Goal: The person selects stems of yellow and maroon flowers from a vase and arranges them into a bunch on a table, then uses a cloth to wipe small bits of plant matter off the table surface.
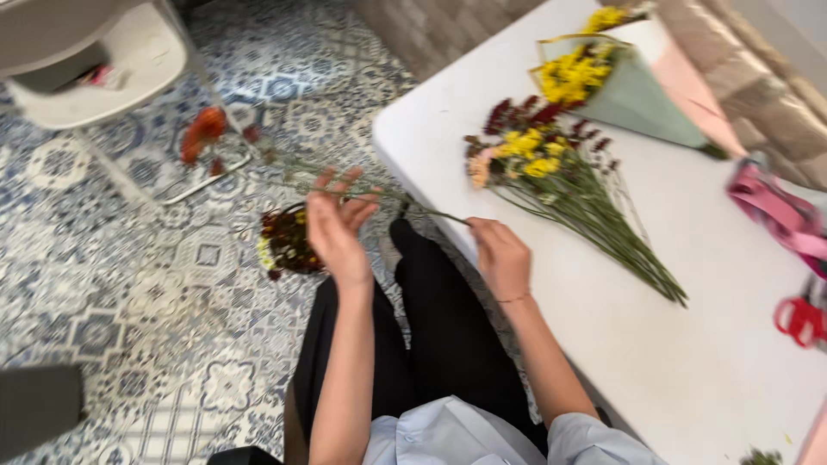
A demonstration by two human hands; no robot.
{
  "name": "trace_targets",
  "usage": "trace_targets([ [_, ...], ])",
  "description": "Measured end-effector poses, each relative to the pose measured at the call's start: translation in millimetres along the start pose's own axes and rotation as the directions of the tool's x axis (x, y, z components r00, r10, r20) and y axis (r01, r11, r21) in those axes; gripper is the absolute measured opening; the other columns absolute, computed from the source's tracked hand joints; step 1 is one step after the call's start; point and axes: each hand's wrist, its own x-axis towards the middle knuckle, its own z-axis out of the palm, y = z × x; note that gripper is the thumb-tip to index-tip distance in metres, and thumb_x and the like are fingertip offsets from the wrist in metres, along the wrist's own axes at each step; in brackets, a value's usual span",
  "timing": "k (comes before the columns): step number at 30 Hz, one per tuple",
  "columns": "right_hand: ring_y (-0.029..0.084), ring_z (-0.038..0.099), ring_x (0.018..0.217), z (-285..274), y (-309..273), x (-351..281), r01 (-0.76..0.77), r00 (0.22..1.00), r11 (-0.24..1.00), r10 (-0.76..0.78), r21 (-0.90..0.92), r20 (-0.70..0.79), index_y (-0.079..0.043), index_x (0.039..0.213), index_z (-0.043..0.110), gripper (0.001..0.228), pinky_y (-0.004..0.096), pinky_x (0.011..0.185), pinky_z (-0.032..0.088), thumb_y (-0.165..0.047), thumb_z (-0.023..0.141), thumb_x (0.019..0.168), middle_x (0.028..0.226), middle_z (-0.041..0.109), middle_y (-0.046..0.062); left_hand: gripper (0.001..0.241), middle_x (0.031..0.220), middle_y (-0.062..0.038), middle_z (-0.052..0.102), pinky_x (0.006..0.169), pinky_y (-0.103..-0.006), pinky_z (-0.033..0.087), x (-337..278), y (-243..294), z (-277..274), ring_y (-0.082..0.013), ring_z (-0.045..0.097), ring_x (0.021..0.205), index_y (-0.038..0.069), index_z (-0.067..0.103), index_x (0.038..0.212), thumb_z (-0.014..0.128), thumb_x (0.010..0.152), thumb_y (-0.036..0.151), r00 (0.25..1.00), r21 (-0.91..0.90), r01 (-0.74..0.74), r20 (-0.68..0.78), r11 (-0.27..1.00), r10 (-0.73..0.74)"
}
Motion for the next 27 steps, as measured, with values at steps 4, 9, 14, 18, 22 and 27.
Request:
trace_targets([
  [4,0.024,0.069,0.093,-94.2,56.7,-34.4,-0.108,0.984,0.979,0.08,-0.174,-0.161,-0.013,0.097,0.072,0.017,0.034,0.082,0.055,0.001,0.066,0.088,0.098,0.072,0.0,0.049,0.113,-0.021,0.067,0.07,-0.0357,0.06,-57.3,-26.0,56.5,-0.0295,0.071,0.089,0.0,0.046,0.138,0.051,0.099,0.031,0.89,0.246,-0.064,0.452,0.967,-0.056],
  [9,0.021,0.069,0.09,-165.4,117.3,-88.6,-0.205,0.959,0.891,0.101,-0.404,-0.265,-0.012,0.101,0.075,0.012,0.031,0.079,0.054,-0.003,0.071,0.093,0.094,0.071,0.0,0.042,0.12,-0.023,0.063,0.086,-0.0441,0.057,-128.2,-60.3,106.2,-0.0398,0.062,0.111,0.005,0.053,0.135,0.057,0.097,0.023,0.637,0.38,-0.389,0.769,0.839,-0.053],
  [14,0.019,0.068,0.085,-180.1,159.7,-127.9,-0.335,0.942,0.762,0.288,-0.554,-0.174,-0.018,0.101,0.074,0.013,0.031,0.076,0.056,-0.009,0.069,0.093,0.087,0.067,-0.002,0.05,0.151,-0.009,0.04,0.112,-0.0558,0.034,-190.2,-153.7,125.5,-0.0313,0.032,0.143,0.013,0.044,0.143,0.052,0.095,0.022,0.215,0.215,-0.887,0.976,0.408,-0.048],
  [18,0.022,0.067,0.088,-177.6,178.7,-148.3,-0.378,0.915,0.746,0.393,-0.548,-0.096,-0.017,0.102,0.073,0.011,0.034,0.078,0.056,-0.015,0.064,0.096,0.09,0.067,0.001,0.056,0.164,-0.001,0.013,0.117,-0.0637,0.01,-199.0,-175.5,131.9,-0.026,0.01,0.151,0.02,0.027,0.153,0.042,0.102,0.035,0.079,0.164,-0.948,0.951,0.273,-0.298],
  [22,0.024,0.066,0.093,-182.1,173.3,-151.3,-0.497,0.845,0.715,0.526,-0.492,-0.09,-0.015,0.11,0.072,0.016,0.035,0.082,0.056,-0.015,0.061,0.098,0.099,0.065,0.003,0.058,0.164,-0.001,0.013,0.116,-0.0644,0.004,-203.3,-195.7,131.3,-0.0257,0.003,0.151,0.019,0.023,0.154,0.039,0.102,0.039,0.072,0.185,-0.947,0.92,0.264,-0.386],
  [27,0.023,0.064,0.1,-173.2,193.8,-165.6,-0.565,0.823,0.749,0.539,-0.346,-0.178,-0.011,0.118,0.068,0.029,0.028,0.084,0.057,0.0,0.064,0.092,0.108,0.055,0.005,0.059,0.164,0.0,0.012,0.115,-0.0674,0.002,-206.0,-203.3,131.3,-0.0262,0.004,0.151,0.019,0.022,0.155,0.038,0.102,0.041,0.086,0.197,-0.951,0.907,0.236,-0.412],
])
